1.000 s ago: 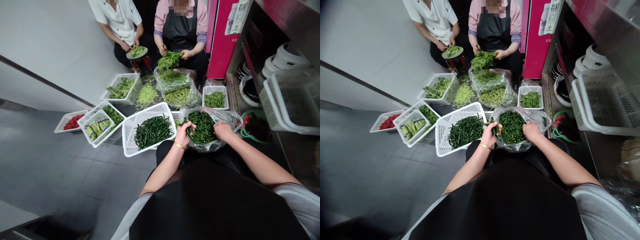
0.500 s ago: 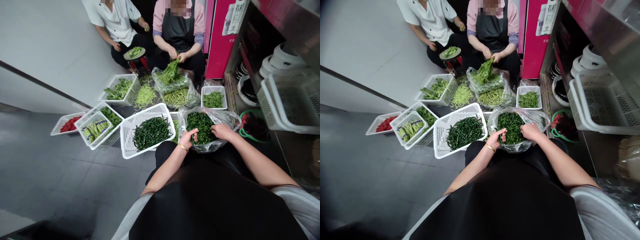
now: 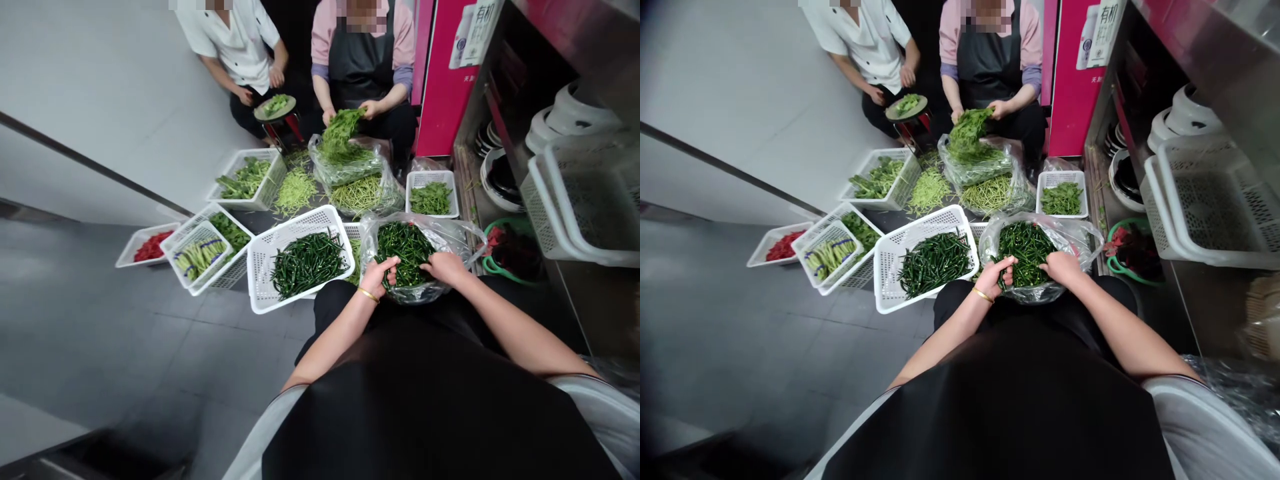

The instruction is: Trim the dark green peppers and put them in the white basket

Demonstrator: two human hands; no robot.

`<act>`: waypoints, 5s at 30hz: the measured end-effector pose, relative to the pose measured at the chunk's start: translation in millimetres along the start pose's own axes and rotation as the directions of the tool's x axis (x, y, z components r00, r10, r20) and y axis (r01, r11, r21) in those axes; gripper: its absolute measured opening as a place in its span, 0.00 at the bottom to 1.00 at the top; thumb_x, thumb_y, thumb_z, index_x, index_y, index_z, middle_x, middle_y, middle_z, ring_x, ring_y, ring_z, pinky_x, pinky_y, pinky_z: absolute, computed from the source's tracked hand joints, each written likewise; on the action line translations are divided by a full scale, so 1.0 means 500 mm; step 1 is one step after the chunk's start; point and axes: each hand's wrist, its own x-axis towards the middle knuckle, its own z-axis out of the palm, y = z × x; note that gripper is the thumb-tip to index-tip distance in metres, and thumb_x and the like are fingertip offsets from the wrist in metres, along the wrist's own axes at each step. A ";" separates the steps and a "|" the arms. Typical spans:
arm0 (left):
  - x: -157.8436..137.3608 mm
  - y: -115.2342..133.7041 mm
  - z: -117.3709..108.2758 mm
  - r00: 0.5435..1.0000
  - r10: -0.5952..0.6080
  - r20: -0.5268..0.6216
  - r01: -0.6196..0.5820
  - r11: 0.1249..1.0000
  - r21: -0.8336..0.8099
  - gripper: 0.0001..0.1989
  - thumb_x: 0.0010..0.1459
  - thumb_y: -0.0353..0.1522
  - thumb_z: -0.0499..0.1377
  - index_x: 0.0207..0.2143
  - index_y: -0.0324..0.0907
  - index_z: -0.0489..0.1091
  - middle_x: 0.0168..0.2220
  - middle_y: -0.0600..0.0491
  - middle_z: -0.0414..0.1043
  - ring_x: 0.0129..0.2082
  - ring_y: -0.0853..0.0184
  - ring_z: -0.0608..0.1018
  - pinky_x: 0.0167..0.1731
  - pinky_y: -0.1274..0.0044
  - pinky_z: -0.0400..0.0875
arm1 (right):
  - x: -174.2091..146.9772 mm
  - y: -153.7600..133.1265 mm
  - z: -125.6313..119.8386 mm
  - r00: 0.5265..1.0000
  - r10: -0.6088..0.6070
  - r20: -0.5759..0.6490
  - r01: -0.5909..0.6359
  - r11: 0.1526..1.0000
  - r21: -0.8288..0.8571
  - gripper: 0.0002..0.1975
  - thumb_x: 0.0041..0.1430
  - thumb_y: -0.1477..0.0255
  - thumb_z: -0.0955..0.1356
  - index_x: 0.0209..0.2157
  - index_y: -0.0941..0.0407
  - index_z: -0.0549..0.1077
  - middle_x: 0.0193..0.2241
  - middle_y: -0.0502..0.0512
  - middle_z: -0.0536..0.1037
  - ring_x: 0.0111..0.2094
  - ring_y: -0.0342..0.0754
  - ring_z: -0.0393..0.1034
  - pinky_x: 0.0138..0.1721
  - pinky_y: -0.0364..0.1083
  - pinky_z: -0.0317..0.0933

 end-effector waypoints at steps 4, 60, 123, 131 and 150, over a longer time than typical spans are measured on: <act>0.014 -0.013 0.014 1.000 -0.011 0.022 0.011 1.000 0.006 0.21 0.38 0.35 0.73 0.27 0.36 0.65 0.20 0.58 0.64 0.15 0.80 0.62 0.16 0.82 0.53 | -0.049 -0.035 -0.035 0.983 -0.095 -0.158 0.100 0.995 0.025 0.25 0.65 0.54 0.60 0.35 0.58 0.79 0.36 0.66 0.81 0.39 0.55 0.75 0.35 0.46 0.60; 0.053 0.047 0.032 0.878 0.438 -0.195 -0.426 0.899 0.100 0.17 0.39 0.36 0.72 0.25 0.38 0.68 0.18 0.59 0.66 0.17 0.75 0.70 0.24 0.80 0.67 | 0.049 0.004 0.036 0.994 -0.060 -0.087 0.084 0.950 0.301 0.13 0.64 0.68 0.63 0.37 0.60 0.76 0.38 0.63 0.78 0.39 0.52 0.75 0.40 0.44 0.62; 0.050 0.031 -0.039 0.993 0.115 0.011 -0.115 0.993 0.035 0.23 0.37 0.34 0.71 0.37 0.37 0.70 0.26 0.56 0.71 0.24 0.74 0.72 0.27 0.79 0.66 | 0.075 0.045 0.060 0.993 0.081 0.089 -0.111 0.903 0.415 0.18 0.53 0.57 0.71 0.24 0.59 0.73 0.24 0.59 0.78 0.29 0.49 0.74 0.31 0.44 0.64; 0.057 0.021 -0.014 0.995 0.085 0.046 -0.089 0.991 0.099 0.22 0.35 0.31 0.73 0.33 0.37 0.69 0.20 0.58 0.67 0.19 0.74 0.70 0.22 0.79 0.64 | 0.031 -0.030 0.053 0.987 -0.017 -0.158 0.039 0.990 0.139 0.18 0.65 0.64 0.60 0.42 0.60 0.75 0.42 0.66 0.78 0.42 0.56 0.74 0.39 0.47 0.64; 0.018 0.021 0.002 0.865 0.501 0.025 -0.479 0.810 0.338 0.13 0.41 0.35 0.71 0.26 0.41 0.70 0.27 0.55 0.72 0.30 0.71 0.74 0.35 0.77 0.69 | 0.030 0.020 0.020 0.981 -0.102 0.166 0.019 0.897 0.442 0.19 0.62 0.61 0.61 0.24 0.56 0.74 0.18 0.55 0.74 0.24 0.49 0.71 0.31 0.45 0.63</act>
